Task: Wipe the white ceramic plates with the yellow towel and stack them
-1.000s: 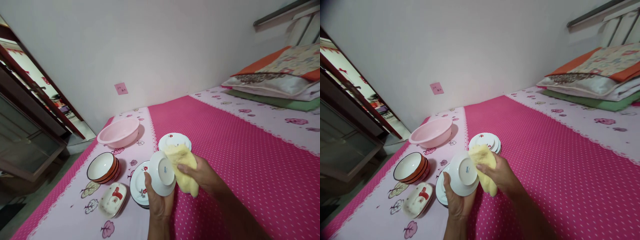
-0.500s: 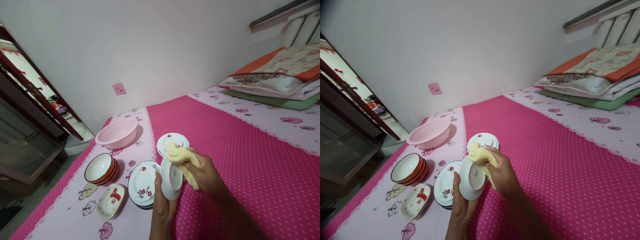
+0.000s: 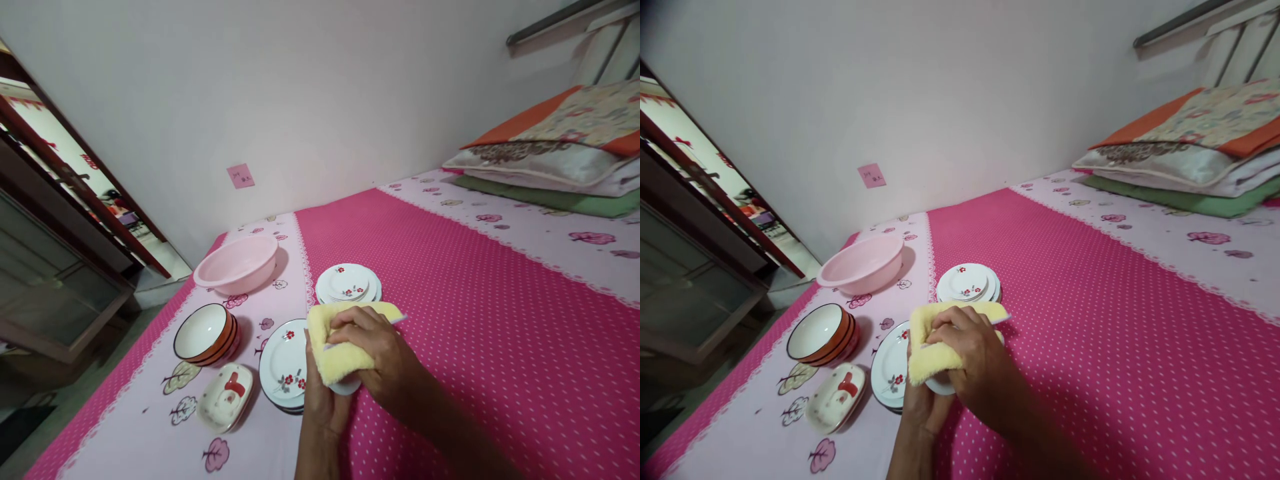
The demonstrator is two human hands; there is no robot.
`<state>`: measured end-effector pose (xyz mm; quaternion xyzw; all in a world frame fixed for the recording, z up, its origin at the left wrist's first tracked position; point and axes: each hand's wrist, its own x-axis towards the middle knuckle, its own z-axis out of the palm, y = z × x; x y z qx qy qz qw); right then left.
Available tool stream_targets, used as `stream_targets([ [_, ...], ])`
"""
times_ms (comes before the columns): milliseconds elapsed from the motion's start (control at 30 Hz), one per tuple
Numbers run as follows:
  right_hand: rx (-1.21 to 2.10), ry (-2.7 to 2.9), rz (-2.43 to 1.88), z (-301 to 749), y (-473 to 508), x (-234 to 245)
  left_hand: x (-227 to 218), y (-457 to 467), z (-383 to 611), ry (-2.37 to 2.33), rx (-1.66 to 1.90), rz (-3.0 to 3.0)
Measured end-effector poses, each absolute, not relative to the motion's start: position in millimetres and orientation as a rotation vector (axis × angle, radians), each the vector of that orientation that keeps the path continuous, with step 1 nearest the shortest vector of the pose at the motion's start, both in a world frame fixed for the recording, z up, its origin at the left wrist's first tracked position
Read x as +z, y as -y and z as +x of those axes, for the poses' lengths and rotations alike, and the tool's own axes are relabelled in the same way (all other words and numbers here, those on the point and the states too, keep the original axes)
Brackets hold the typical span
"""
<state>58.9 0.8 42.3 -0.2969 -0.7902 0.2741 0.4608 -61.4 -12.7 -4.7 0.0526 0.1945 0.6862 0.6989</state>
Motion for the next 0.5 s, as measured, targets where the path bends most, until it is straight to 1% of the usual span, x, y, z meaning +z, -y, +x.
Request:
stream_targets([
  [100,0.68,2.048,-0.712,56,3,43,-8,12,-69,-0.455,1.494,0.135],
  [300,0.671,2.251,-0.803,51,12,35,-3,14,-83,-0.409,1.293,0.204],
  [400,0.58,2.344,-0.879,52,15,26,2,15,-83,-0.411,1.222,0.175],
  [500,0.418,2.369,-0.886,55,15,11,0,13,-82,-0.394,1.296,0.14],
])
